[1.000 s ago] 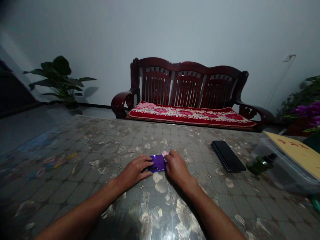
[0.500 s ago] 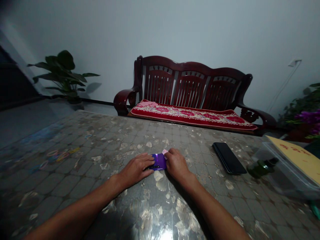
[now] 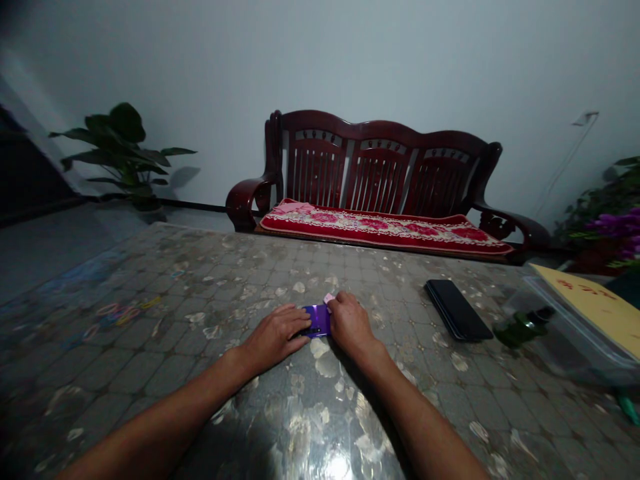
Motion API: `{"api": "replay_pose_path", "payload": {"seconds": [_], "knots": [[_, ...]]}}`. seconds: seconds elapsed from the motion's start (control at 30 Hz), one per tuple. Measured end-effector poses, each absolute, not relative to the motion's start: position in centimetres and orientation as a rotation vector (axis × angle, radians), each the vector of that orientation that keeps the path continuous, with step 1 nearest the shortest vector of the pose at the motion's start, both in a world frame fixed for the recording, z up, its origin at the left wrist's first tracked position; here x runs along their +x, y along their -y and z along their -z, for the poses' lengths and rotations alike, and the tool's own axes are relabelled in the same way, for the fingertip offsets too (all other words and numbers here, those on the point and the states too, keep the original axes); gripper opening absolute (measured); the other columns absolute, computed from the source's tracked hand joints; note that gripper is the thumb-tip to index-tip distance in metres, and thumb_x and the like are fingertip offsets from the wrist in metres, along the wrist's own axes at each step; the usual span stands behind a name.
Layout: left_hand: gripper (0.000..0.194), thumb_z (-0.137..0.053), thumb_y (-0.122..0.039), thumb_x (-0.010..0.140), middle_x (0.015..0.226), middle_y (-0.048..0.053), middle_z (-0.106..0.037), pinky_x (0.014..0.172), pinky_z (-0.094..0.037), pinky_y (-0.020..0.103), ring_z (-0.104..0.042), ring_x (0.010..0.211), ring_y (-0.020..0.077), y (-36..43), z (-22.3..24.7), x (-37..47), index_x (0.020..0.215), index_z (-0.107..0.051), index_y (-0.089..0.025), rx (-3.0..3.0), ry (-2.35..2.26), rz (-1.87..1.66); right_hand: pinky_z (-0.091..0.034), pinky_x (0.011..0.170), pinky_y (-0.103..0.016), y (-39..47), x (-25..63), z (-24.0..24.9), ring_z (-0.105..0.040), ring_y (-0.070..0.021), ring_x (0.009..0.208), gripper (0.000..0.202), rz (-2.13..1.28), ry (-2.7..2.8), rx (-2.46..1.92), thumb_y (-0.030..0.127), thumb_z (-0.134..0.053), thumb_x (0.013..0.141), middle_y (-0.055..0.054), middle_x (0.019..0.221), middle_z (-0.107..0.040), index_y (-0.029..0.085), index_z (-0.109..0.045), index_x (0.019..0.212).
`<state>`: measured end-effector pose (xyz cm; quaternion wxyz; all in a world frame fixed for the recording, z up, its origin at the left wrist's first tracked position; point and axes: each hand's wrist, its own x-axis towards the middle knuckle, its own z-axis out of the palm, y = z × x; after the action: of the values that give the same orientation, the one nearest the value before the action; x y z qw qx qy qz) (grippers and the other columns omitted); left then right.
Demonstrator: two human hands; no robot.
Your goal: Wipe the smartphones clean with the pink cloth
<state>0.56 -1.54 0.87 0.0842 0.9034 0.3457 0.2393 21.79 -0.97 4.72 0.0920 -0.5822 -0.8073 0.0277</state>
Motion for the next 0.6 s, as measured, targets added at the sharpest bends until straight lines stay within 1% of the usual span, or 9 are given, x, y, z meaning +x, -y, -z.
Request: {"api": "replay_pose_path", "payload": {"seconds": [0.17, 0.3, 0.43, 0.6], "knots": [[0.021, -0.066, -0.02, 0.093, 0.117, 0.006, -0.076, 0.116, -0.041, 0.045, -0.069, 0.114, 0.0229, 1.7, -1.3, 0.6, 0.113, -0.071, -0.023, 2.685, -1.02, -0.692, -0.041, 0.084, -0.028, 1.3, 20.7, -4.1, -0.059, -0.0211, 0.099, 0.028, -0.13, 2.468, -1.531, 0.011, -0.051, 0.093, -0.01, 0.104, -0.068, 0.02, -0.075, 0.103], [0.022, -0.066, -0.022, 0.093, 0.119, 0.007, -0.075, 0.116, -0.041, 0.047, -0.069, 0.114, 0.0235, 1.6, -0.9, 0.5, 0.116, -0.07, -0.022, 2.688, -1.022, -0.686, -0.041, 0.08, -0.028, 1.2, 22.8, -4.2, -0.06, -0.0217, 0.096, 0.031, -0.13, 2.388, -1.663, 0.009, -0.05, 0.092, -0.012, 0.103, -0.069, 0.018, -0.077, 0.104], [0.023, -0.069, -0.022, 0.091, 0.119, 0.008, -0.075, 0.114, -0.044, 0.045, -0.069, 0.115, 0.0248, 1.5, -0.6, 0.4, 0.114, -0.072, -0.021, 2.684, -1.051, -0.682, -0.042, 0.081, -0.028, 1.7, 24.0, -4.3, -0.06, -0.0224, 0.096, 0.033, -0.101, 2.315, -1.756, 0.007, -0.05, 0.09, -0.012, 0.103, -0.068, 0.017, -0.077, 0.105], [0.024, -0.068, -0.021, 0.092, 0.121, 0.008, -0.075, 0.113, -0.046, 0.045, -0.069, 0.117, 0.0253, 1.5, -0.6, 0.5, 0.115, -0.072, -0.022, 2.667, -1.061, -0.694, -0.042, 0.084, -0.028, 3.5, 22.5, -3.9, -0.058, -0.0214, 0.098, 0.031, -0.158, 2.337, -1.616, 0.006, -0.05, 0.09, -0.009, 0.103, -0.068, 0.019, -0.076, 0.101]]}}
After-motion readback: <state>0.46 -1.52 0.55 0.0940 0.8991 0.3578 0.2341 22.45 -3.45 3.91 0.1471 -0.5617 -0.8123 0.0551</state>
